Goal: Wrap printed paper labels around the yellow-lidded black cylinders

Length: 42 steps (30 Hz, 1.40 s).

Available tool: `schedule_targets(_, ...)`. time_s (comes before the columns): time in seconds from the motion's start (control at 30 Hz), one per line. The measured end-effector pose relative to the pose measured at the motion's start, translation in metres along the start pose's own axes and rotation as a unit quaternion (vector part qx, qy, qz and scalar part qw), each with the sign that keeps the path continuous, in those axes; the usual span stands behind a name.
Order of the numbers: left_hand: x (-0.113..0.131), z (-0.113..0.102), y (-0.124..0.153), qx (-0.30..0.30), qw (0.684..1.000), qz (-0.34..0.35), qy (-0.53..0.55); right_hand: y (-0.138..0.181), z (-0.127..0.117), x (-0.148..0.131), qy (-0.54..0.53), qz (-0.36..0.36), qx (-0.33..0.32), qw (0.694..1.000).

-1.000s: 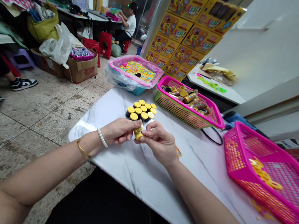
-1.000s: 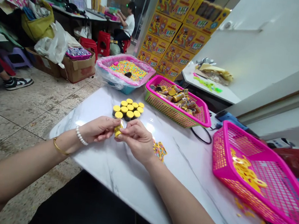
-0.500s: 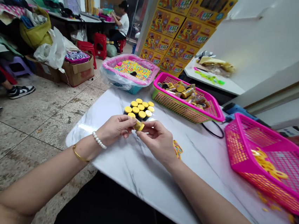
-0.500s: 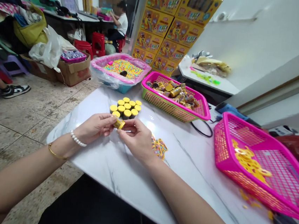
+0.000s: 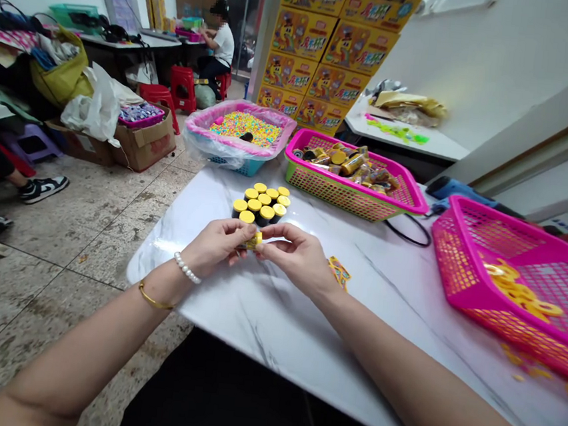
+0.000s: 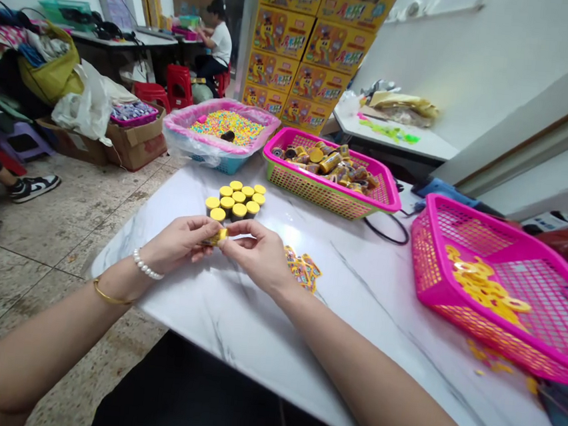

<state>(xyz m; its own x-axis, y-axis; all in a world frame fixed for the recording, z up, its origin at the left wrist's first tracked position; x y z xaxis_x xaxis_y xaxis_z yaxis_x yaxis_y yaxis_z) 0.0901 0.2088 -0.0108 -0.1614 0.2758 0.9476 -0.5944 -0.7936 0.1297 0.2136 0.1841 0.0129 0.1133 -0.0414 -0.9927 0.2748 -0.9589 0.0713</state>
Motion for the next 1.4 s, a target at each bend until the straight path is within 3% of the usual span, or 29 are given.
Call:
schedule_targets(0.17, 0.011, 0.003, 0.001, -0.002, 0.999, 0.04, -0.002, 0.003, -0.006, -0.012, 0.009, -0.054, 0.031, 0.998)
schedule_targets(0.33, 0.03, 0.008, 0.006, -0.003, 0.991, 0.106, -0.082, 0.001, -0.006, -0.001, -0.097, 0.001, 0.034, 0.995)
schedule_targets(0.43, 0.034, 0.012, 0.008, -0.015, 0.987, 0.125, -0.104, -0.001, -0.007, -0.002, -0.112, -0.001, 0.033, 0.993)
schedule_targets(0.53, 0.026, 0.011, 0.006, -0.018, 0.991, 0.101, -0.089, -0.005, -0.004, -0.005, -0.069, -0.015, 0.003, 0.997)
schedule_targets(0.67, 0.009, 0.005, 0.003, 0.007, 0.995, 0.018, -0.095, -0.008, 0.0, -0.001, 0.036, -0.039, -0.023, 0.998)
schedule_targets(0.77, 0.002, 0.002, 0.003, 0.018, 0.996, -0.017, -0.087, -0.007, 0.002, -0.002, 0.076, -0.086, -0.025, 0.993)
schedule_targets(1.07, -0.009, 0.002, 0.005, -0.014, 0.993, -0.079, -0.082, 0.017, 0.004, -0.034, 0.274, -0.235, 0.027, 0.932)
schedule_targets(1.17, -0.006, 0.004, 0.005, -0.012, 0.995, -0.063, -0.073, 0.01, 0.001, -0.026, 0.237, -0.199, 0.018, 0.951)
schedule_targets(1.27, 0.005, 0.009, 0.004, -0.026, 0.998, -0.007, -0.061, 0.0, 0.001, -0.011, 0.118, -0.134, -0.01, 0.984)
schedule_targets(1.4, 0.013, 0.014, 0.003, -0.046, 0.996, 0.035, -0.067, -0.003, 0.007, -0.001, 0.004, -0.088, -0.032, 0.996)
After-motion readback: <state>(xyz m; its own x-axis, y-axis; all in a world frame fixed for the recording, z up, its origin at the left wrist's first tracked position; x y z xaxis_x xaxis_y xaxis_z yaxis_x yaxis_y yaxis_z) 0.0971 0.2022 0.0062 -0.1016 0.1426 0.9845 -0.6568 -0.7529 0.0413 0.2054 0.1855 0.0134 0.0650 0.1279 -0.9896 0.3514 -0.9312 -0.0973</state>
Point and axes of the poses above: each hand's wrist, its own y-axis away from the middle knuckle, its own z-axis out of the palm, x = y × z, the point moved 10 cm from there along -y, towards the middle knuckle, and after that the axes turned 11 degrees about -x, right-handed, at the moved point
